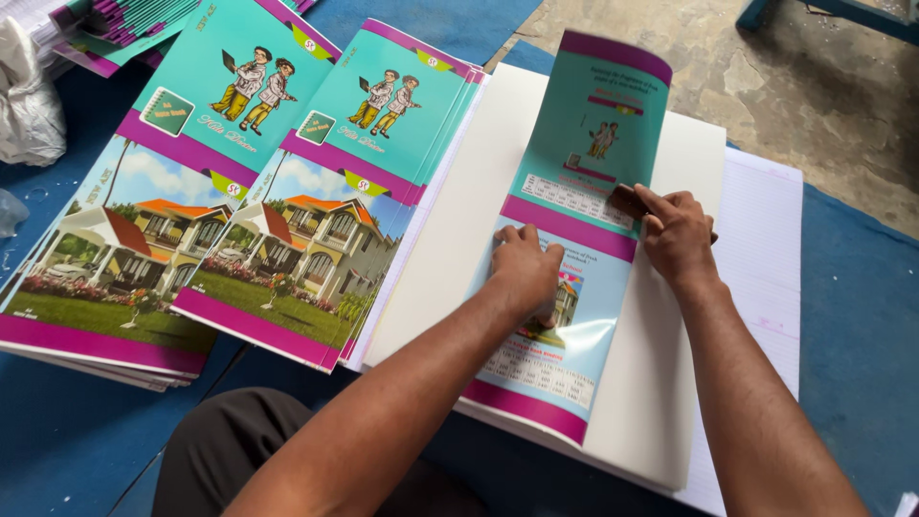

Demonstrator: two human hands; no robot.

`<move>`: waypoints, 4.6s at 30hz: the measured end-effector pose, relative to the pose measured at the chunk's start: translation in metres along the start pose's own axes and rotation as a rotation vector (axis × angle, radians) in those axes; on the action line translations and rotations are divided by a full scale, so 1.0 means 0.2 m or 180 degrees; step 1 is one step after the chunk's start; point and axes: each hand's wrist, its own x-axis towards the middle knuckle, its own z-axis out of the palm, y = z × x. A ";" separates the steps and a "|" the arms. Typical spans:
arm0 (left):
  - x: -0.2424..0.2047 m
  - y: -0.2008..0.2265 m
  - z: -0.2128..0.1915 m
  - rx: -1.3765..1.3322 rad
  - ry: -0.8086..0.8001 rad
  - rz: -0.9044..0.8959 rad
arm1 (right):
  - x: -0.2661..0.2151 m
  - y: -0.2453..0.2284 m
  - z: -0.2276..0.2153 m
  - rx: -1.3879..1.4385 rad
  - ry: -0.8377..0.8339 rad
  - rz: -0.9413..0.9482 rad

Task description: The person is binding printed booklets by folding the cover pages over the spine and pressing them flat with a wooden block. They repeat this process for multiple booklets, stacking the finished ones to the side.

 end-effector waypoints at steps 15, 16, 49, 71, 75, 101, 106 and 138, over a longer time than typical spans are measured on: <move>-0.02 -0.01 -0.02 -0.0031 0.0032 0.0135 | 0.49 0.19 0.14 0.0178 0.0339 0.0602; -0.01 -0.01 -0.02 -0.0027 0.0041 0.0148 | 0.51 0.20 0.14 0.0211 0.0344 0.0669; 0.01 -0.02 0.03 0.0111 0.0096 0.0200 | 0.57 0.37 0.18 0.0780 0.0196 0.0776; -0.01 -0.02 0.05 -0.0546 0.0082 -0.0256 | -0.38 -0.08 -0.02 0.1368 -0.0269 0.0124; -0.04 -0.01 0.04 -0.0640 0.0051 -0.0328 | -0.57 -0.19 -0.11 0.1319 -0.0566 0.0124; 0.02 0.12 0.16 -0.0618 0.0225 -0.0437 | -1.01 -0.38 -0.40 0.1691 -0.2415 0.0167; 0.10 0.20 0.22 -0.0558 0.0266 -0.0460 | -1.03 -0.37 -0.38 0.1457 -0.2611 0.0120; 0.01 0.38 0.21 -0.0319 0.1891 0.0302 | -0.94 0.00 -0.35 0.0296 -0.0392 0.1593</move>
